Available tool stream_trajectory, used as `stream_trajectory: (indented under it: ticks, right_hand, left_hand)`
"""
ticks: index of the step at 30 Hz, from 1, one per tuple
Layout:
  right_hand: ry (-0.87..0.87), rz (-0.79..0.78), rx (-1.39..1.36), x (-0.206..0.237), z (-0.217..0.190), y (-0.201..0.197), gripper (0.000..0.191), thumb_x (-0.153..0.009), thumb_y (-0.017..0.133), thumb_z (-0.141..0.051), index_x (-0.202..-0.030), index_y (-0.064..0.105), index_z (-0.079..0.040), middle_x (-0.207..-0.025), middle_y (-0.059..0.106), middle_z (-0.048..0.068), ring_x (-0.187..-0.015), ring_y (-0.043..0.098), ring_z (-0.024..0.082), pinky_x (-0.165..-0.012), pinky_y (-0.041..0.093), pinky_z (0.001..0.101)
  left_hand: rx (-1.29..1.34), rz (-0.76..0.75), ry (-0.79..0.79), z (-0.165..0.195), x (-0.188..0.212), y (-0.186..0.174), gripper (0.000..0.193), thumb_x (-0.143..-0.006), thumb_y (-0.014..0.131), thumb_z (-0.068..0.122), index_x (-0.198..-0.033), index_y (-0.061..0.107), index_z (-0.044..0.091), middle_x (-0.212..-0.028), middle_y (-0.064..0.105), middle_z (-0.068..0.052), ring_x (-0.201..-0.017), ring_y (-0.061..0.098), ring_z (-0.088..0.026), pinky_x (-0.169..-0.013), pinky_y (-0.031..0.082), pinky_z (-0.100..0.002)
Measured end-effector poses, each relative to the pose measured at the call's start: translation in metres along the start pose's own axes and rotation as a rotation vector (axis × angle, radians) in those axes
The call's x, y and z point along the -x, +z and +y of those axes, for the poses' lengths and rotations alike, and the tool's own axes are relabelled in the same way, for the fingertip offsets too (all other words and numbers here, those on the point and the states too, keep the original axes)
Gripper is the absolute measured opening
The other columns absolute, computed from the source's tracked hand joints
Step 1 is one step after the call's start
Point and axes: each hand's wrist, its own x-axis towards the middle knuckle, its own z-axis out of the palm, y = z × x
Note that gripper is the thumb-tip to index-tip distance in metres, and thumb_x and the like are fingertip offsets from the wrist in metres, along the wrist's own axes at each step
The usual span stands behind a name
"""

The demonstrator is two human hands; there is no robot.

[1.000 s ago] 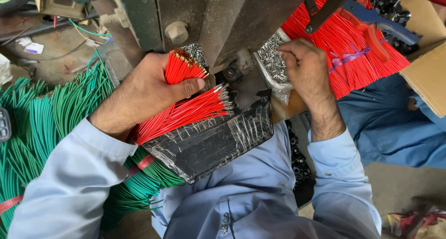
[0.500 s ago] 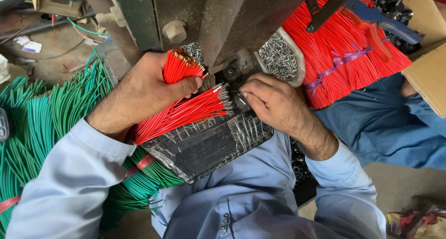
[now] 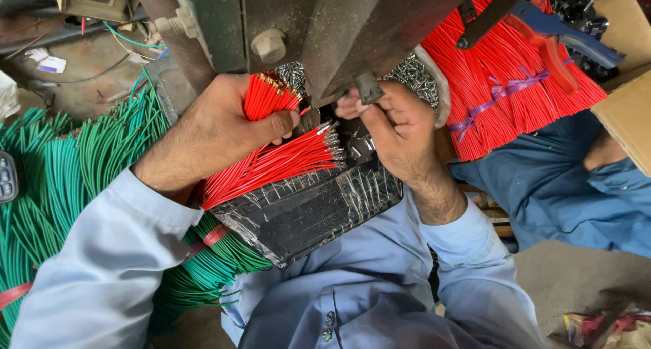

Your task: The person holds a bundle of red insulated wires in one hand and repeatedly inserts a stripped wire end with a metal terminal into a bench crimping press, pulls the press lever to crimp the terminal onto the wire, and places the finished wire into a growing bundle. The person takes terminals from a tray of loose metal terminals beside the press.

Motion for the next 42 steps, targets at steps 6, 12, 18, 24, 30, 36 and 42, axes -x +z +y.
stream_trajectory:
  ticks: [6,12,18,24,30,36,42]
  right_hand:
    - [-0.135,-0.078,0.382,-0.009,-0.004,0.014,0.007,-0.105,0.064,0.001,-0.111,0.065,0.004,-0.102,0.073,0.009,-0.097,0.071,0.013,-0.088,0.058,0.0275]
    - [0.068,-0.076,0.222,-0.020,0.003,0.017,0.007,-0.099,0.074,-0.006,-0.099,0.072,0.001,-0.090,0.075,0.003,-0.084,0.069,0.007,-0.076,0.057,0.0243]
    - [0.059,-0.044,0.239,-0.019,0.008,0.016,0.010,-0.097,0.078,-0.006,-0.091,0.074,0.001,-0.084,0.073,0.002,-0.079,0.066,0.006,-0.072,0.055,0.0240]
    - [0.055,-0.065,0.121,-0.020,0.016,0.013,0.007,-0.095,0.076,-0.005,-0.092,0.073,0.001,-0.086,0.073,0.002,-0.079,0.067,0.006,-0.070,0.056,0.0250]
    - [0.077,-0.044,0.199,-0.018,0.012,0.018,0.006,-0.099,0.077,-0.002,-0.097,0.074,0.002,-0.086,0.070,0.005,-0.081,0.063,0.006,-0.071,0.053,0.0248]
    - [0.178,-0.180,-0.002,-0.005,-0.022,-0.009,0.011,-0.100,0.068,-0.001,-0.109,0.073,0.001,-0.105,0.077,0.009,-0.088,0.074,0.012,-0.080,0.060,0.0268]
    - [-0.012,-0.284,0.672,-0.001,-0.047,-0.041,0.013,-0.098,0.070,-0.002,-0.110,0.073,-0.001,-0.108,0.074,0.010,-0.099,0.074,0.021,-0.085,0.059,0.0310]
  left_hand:
    - [0.016,0.043,0.002,-0.002,0.000,0.003,0.013,-0.093,0.070,0.012,-0.094,0.071,-0.001,-0.075,0.070,-0.002,-0.070,0.066,-0.009,-0.064,0.055,-0.027]
    - [0.005,0.045,0.008,-0.001,0.000,0.002,0.016,-0.094,0.070,0.015,-0.097,0.071,0.000,-0.077,0.071,-0.001,-0.072,0.066,-0.007,-0.065,0.055,-0.027]
    - [-0.062,0.038,-0.033,0.003,0.002,0.002,0.018,-0.093,0.071,0.018,-0.094,0.073,0.000,-0.073,0.071,-0.003,-0.070,0.064,-0.008,-0.063,0.054,-0.029]
    - [-0.089,0.043,-0.009,0.002,0.001,0.000,0.018,-0.094,0.070,0.018,-0.095,0.073,0.001,-0.073,0.071,-0.002,-0.070,0.063,-0.007,-0.064,0.054,-0.029]
    - [-0.050,0.044,-0.041,0.002,0.000,0.000,0.016,-0.095,0.070,0.016,-0.096,0.073,0.001,-0.075,0.070,-0.002,-0.071,0.064,-0.007,-0.065,0.054,-0.028]
    - [-0.115,0.022,0.098,0.005,0.003,0.008,0.016,-0.088,0.073,0.012,-0.096,0.067,0.000,-0.077,0.068,-0.003,-0.073,0.062,-0.009,-0.065,0.054,-0.029]
    - [-0.161,0.014,0.195,0.004,0.003,0.006,0.015,-0.094,0.073,0.014,-0.099,0.068,0.001,-0.077,0.068,-0.003,-0.074,0.061,-0.009,-0.068,0.054,-0.029]
